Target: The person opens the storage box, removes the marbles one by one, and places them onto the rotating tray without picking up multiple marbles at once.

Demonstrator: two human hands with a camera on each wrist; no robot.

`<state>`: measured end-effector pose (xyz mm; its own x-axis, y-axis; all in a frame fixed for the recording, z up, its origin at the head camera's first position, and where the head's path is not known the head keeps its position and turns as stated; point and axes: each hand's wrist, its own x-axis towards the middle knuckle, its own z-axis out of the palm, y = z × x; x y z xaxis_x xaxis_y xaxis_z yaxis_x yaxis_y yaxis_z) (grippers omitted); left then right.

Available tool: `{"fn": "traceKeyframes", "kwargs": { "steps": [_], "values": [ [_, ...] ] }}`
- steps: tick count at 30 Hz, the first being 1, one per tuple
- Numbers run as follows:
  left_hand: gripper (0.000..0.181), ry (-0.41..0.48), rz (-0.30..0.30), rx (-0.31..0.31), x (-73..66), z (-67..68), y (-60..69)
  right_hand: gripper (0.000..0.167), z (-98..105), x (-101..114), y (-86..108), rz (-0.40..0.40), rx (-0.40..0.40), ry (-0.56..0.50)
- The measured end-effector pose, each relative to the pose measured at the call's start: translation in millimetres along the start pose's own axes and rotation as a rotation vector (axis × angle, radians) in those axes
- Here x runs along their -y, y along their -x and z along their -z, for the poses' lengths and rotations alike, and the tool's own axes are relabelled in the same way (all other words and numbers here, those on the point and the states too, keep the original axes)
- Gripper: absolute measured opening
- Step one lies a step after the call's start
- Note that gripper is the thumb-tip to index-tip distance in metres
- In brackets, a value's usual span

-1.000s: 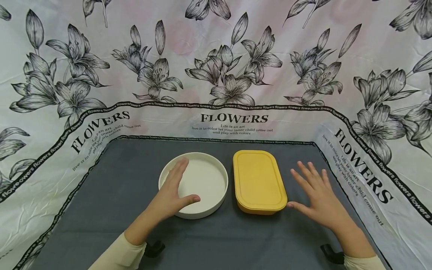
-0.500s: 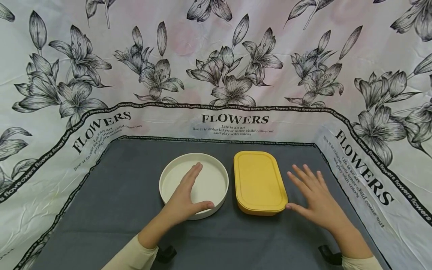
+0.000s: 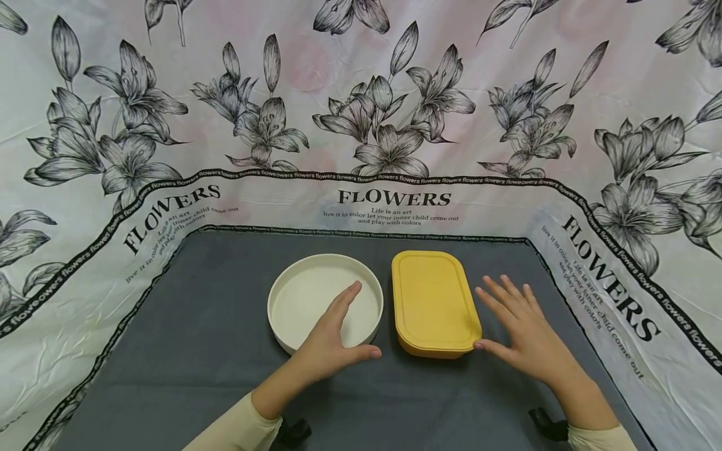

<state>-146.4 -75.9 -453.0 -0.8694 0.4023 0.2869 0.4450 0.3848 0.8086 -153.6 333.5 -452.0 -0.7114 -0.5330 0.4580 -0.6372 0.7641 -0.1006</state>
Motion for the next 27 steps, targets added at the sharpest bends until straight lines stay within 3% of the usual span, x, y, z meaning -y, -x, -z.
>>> {"fn": "traceKeyframes", "kwargs": {
  "steps": [8,16,22,27],
  "values": [
    [0.116,0.032,0.039,0.045,-7.4,-18.0,-5.7,0.098,-2,3,-0.6,0.019,0.001,-0.008],
    [0.121,0.052,0.068,0.049,-15.7,-41.1,-9.1,0.097,-5,7,-1.1,0.035,0.028,-0.018],
    [0.128,0.084,0.103,0.088,-14.4,-58.5,-9.8,0.095,-7,8,-0.8,0.05,0.034,-0.02],
    [0.132,0.109,0.101,0.073,-9.1,-75.3,-11.1,0.094,-10,12,-2.1,0.059,0.047,-0.031]
  ]
}}
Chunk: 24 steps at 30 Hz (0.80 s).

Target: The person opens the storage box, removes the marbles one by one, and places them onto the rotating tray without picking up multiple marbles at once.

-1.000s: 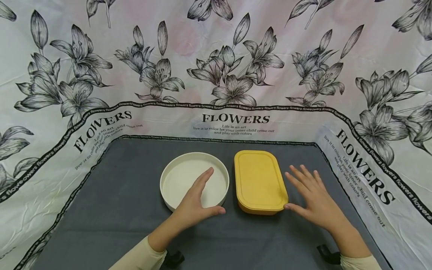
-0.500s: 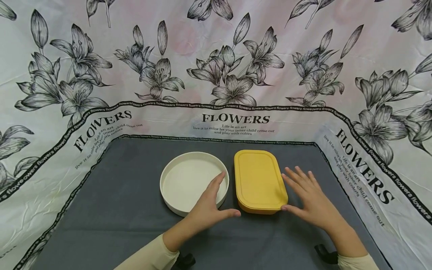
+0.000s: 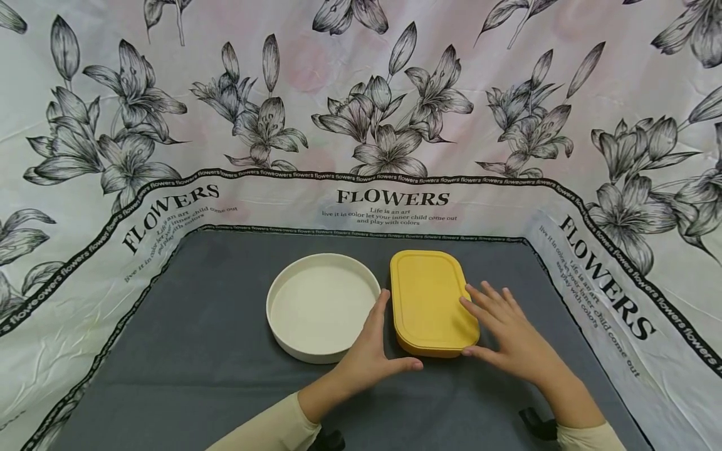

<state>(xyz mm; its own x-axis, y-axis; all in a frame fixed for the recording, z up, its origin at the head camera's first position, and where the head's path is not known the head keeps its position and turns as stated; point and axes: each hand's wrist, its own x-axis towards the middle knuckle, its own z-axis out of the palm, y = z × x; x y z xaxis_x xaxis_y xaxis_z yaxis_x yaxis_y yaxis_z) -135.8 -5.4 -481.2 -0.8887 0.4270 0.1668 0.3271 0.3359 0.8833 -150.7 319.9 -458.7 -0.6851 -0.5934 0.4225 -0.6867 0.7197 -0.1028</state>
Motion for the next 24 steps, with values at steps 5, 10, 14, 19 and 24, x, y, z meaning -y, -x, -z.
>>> {"fn": "traceKeyframes", "kwargs": {
  "steps": [5,10,14,19,24],
  "values": [
    [0.135,0.0,-0.01,0.001,8.0,-13.1,1.0,0.098,-4,5,-1.9,0.002,0.017,-0.002],
    [0.134,-0.005,0.003,-0.007,14.8,-19.8,-2.8,0.097,-7,9,-2.7,0.002,0.018,0.01],
    [0.133,-0.013,0.007,-0.012,18.9,-23.7,-7.3,0.094,-10,12,-3.5,0.004,0.021,0.012],
    [0.131,-0.015,-0.011,-0.019,23.0,-28.2,-11.7,0.09,-15,15,-4.6,0.01,0.025,0.005],
    [0.131,0.008,0.014,-0.022,25.6,-29.8,-13.5,0.086,-18,19,-5.0,0.015,0.031,-0.008]
  ]
}}
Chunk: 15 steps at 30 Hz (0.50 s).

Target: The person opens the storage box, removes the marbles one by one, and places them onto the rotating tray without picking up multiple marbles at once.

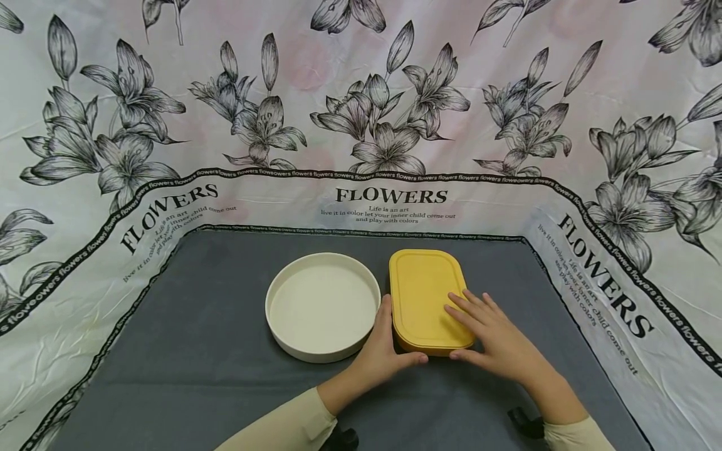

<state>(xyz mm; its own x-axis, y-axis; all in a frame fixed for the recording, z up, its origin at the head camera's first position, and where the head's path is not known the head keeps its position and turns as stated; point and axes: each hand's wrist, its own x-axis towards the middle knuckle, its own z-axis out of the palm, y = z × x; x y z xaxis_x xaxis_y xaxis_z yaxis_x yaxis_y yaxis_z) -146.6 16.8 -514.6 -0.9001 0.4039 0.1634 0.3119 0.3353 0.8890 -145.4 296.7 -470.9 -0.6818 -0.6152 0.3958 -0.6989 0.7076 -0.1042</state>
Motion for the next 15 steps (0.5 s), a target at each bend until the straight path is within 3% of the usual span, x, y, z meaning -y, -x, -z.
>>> {"fn": "traceKeyframes", "kwargs": {
  "steps": [11,15],
  "values": [
    [0.133,0.04,0.081,0.019,6.4,-5.7,-10.9,0.084,-2,1,-6.5,0.012,0.05,0.011],
    [0.132,0.054,0.078,0.005,10.2,-7.6,-14.7,0.081,-2,1,-9.8,0.008,0.08,0.008]
  ]
}}
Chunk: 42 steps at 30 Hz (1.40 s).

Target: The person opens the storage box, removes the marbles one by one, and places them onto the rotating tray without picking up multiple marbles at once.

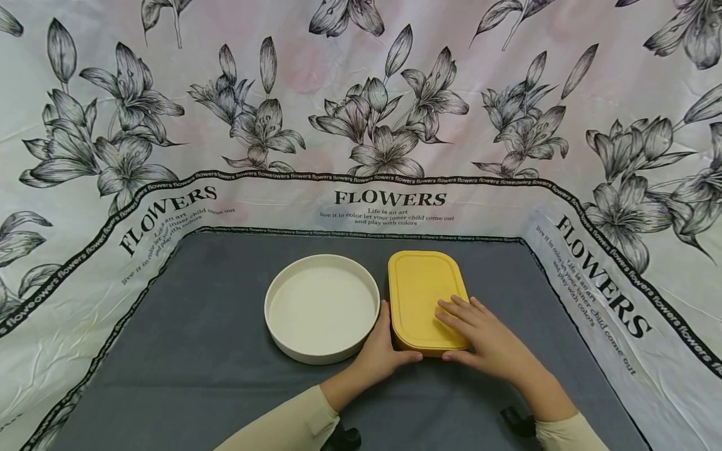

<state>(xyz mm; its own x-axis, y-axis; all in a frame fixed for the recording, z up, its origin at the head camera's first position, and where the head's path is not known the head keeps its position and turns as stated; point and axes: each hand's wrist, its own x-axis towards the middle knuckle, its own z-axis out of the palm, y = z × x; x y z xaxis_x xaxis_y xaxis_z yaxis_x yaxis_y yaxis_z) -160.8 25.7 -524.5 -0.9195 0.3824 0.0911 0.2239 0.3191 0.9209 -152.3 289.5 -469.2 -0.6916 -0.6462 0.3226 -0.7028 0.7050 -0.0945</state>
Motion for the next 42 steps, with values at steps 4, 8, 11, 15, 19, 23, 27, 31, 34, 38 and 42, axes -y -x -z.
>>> {"fn": "traceKeyframes", "kwargs": {
  "steps": [4,8,11,15,19,23,27,31,34,38,42],
  "values": [
    [0.128,0.004,-0.019,-0.018,2.5,-1.6,-0.6,0.079,-1.9,1.6,-1.8,-0.013,0.027,-0.003],
    [0.123,0.006,-0.021,-0.026,4.0,-5.2,0.4,0.074,-2.8,3.7,-1.6,-0.006,0.039,0.0],
    [0.12,0.015,-0.03,-0.036,4.3,-7.0,0.7,0.071,-2.6,5.2,-1.6,0.007,0.032,0.004],
    [0.119,0.015,-0.032,-0.039,4.3,-6.7,0.6,0.069,-2.2,7.3,-3.0,0.03,0.019,0.002],
    [0.116,0.018,-0.056,-0.034,4.8,-4.7,-0.7,0.067,-3.2,8.7,-4.9,0.041,0.021,0.009],
    [0.113,0.029,-0.096,-0.042,5.5,-2.5,-3.0,0.064,-5.3,8.1,-7.1,0.051,0.018,0.023],
    [0.111,0.037,-0.1,-0.045,6.5,-2.3,-3.2,0.062,-7.1,7.0,-7.4,0.076,0.01,0.036],
    [0.111,0.069,-0.083,-0.036,6.9,-4.3,-2.7,0.059,-6.8,6.9,-6.6,0.104,-0.015,0.035],
    [0.111,0.089,-0.072,-0.033,5.8,-5.2,-2.7,0.058,-5.6,7.3,-7.3,0.121,-0.033,0.032],
    [0.111,0.089,-0.063,-0.034,4.5,-5.5,-3.0,0.058,-4.7,6.9,-7.8,0.135,-0.044,0.04],
    [0.109,0.081,-0.055,-0.041,4.1,-6.0,-3.4,0.057,-3.7,5.5,-7.9,0.151,-0.061,0.034]
  ]
}}
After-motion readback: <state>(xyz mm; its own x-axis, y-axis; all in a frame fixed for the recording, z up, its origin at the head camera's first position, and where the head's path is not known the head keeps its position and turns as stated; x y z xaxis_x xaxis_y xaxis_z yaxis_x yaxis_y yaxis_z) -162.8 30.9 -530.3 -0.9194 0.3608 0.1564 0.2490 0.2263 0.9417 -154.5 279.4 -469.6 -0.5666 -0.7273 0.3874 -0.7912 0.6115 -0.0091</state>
